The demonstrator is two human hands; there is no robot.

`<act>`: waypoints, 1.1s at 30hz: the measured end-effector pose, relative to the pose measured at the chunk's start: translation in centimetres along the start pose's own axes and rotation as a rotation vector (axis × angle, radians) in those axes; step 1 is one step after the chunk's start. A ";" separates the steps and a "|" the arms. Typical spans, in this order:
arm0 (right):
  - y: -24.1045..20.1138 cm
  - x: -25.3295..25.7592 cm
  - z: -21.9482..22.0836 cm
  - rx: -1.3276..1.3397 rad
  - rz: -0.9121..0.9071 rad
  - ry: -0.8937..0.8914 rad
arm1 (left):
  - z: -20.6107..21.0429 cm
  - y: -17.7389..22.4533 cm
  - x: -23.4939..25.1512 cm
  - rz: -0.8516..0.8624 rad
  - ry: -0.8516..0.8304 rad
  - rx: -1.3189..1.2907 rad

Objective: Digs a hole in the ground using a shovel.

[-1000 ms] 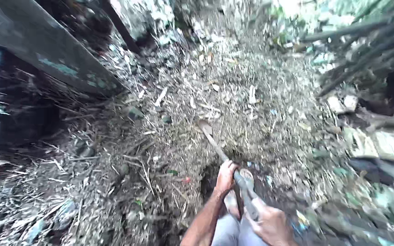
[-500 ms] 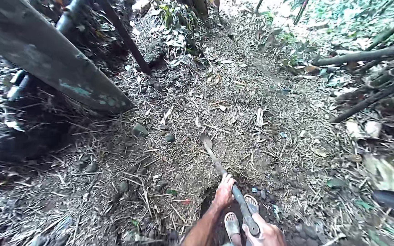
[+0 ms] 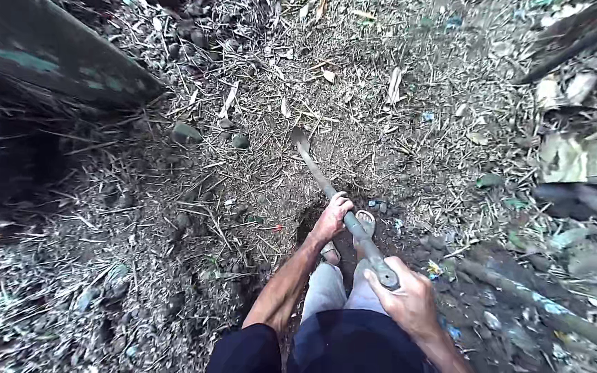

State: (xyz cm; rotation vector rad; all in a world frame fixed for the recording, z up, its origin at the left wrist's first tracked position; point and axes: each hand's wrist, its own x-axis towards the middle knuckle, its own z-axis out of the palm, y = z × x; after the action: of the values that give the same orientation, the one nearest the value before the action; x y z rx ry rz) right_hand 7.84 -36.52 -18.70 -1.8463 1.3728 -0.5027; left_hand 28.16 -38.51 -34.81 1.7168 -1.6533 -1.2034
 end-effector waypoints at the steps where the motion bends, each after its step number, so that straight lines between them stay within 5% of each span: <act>1: -0.7 -0.6 -1.5 -0.017 0.002 -0.006 | 0.0 1.2 -0.6 0.045 0.002 -0.014; 6: -4.2 -1.6 -5.5 -0.067 0.004 -0.192 | -1.0 4.7 -2.8 0.066 0.030 -0.060; 11: 1.0 1.4 8.8 -0.117 -0.167 -0.017 | -3.0 -7.4 0.4 -0.068 -0.149 0.101; 16: 0.4 -1.1 12.8 -0.033 0.009 -0.006 | -3.5 -10.5 -1.3 -0.042 -0.137 0.130; 21: 0.6 -1.9 12.7 0.409 0.349 0.142 | -3.8 -9.7 -0.4 0.015 -0.254 0.234; 24: 0.0 -2.6 11.4 0.537 0.399 0.206 | -3.9 -8.7 -0.3 0.067 -0.289 0.251; 33: -4.2 -5.6 2.2 -0.010 0.111 0.023 | -2.0 -1.1 -5.5 0.034 -0.080 0.006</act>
State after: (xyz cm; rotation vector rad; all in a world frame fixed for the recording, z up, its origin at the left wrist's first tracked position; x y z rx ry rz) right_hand 10.06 -30.02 -16.17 -1.7660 1.4866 -0.4623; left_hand 31.05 -33.59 -33.24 1.6567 -1.7270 -1.2677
